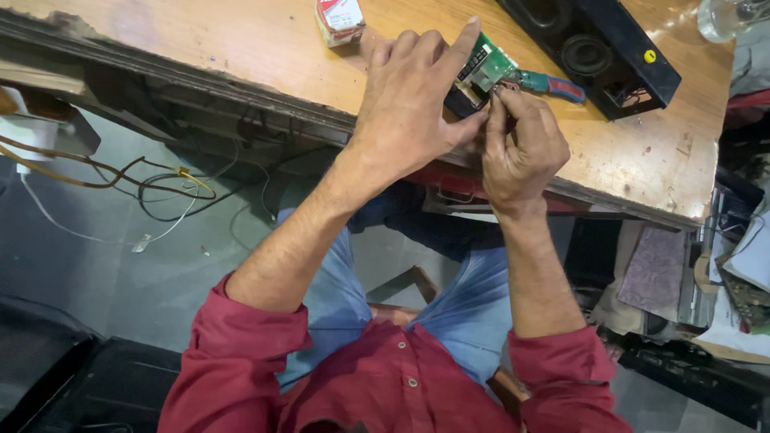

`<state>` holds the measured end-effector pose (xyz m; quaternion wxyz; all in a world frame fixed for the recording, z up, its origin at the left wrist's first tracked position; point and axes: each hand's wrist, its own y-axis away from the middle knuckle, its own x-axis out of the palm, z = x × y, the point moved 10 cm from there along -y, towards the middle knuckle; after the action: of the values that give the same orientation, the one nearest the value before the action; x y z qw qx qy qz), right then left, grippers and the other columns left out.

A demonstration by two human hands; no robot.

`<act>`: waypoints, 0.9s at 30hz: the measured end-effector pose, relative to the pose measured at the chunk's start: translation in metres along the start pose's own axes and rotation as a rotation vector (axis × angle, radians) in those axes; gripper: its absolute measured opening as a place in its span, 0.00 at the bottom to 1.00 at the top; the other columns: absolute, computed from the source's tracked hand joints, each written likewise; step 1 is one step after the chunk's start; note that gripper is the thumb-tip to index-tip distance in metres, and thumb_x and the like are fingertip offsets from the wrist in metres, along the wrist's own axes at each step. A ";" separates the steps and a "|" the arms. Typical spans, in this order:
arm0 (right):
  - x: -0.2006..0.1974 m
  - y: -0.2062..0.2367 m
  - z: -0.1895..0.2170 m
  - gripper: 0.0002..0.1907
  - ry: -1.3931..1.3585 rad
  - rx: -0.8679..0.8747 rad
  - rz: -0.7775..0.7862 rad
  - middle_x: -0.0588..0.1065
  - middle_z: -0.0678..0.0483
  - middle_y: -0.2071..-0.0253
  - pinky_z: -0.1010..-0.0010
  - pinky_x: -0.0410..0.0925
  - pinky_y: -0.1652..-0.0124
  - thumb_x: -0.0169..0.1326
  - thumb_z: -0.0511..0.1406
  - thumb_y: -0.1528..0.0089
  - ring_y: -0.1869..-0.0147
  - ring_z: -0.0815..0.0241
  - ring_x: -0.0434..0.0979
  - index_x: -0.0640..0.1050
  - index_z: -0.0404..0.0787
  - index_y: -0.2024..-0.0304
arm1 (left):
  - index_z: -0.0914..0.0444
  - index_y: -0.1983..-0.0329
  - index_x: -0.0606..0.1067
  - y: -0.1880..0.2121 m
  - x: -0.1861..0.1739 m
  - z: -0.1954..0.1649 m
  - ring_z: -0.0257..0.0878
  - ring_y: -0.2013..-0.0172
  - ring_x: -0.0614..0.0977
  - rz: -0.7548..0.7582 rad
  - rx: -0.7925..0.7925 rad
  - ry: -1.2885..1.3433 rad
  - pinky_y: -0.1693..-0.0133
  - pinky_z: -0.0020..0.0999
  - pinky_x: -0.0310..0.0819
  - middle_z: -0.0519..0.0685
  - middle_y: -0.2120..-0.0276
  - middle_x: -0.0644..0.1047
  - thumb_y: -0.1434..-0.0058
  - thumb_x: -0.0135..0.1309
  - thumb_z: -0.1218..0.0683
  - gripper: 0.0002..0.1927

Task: The person assembles a small electronic device by inserting a circuit board into a black plastic housing, securing it with a screwdriver, and connecting wires. They then attach the assembly to a larger black speaker-like unit and use a soldering iron to make connections.

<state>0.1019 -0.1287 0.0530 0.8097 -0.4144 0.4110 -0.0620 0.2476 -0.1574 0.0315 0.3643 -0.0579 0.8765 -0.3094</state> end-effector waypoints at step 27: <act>-0.006 -0.004 0.035 0.16 0.083 -0.303 0.233 0.78 0.42 0.53 0.59 0.75 0.52 0.59 0.19 0.37 0.52 0.44 0.81 0.78 0.30 0.47 | 0.62 0.26 0.62 0.005 -0.017 -0.012 0.52 0.47 0.71 0.036 0.061 0.156 0.42 0.49 0.66 0.53 0.49 0.72 0.45 0.70 0.53 0.45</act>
<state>0.1243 -0.1070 0.0706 0.7220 -0.4785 0.4936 0.0777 0.2528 -0.1418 0.0456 0.3021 -0.0067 0.8932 -0.3331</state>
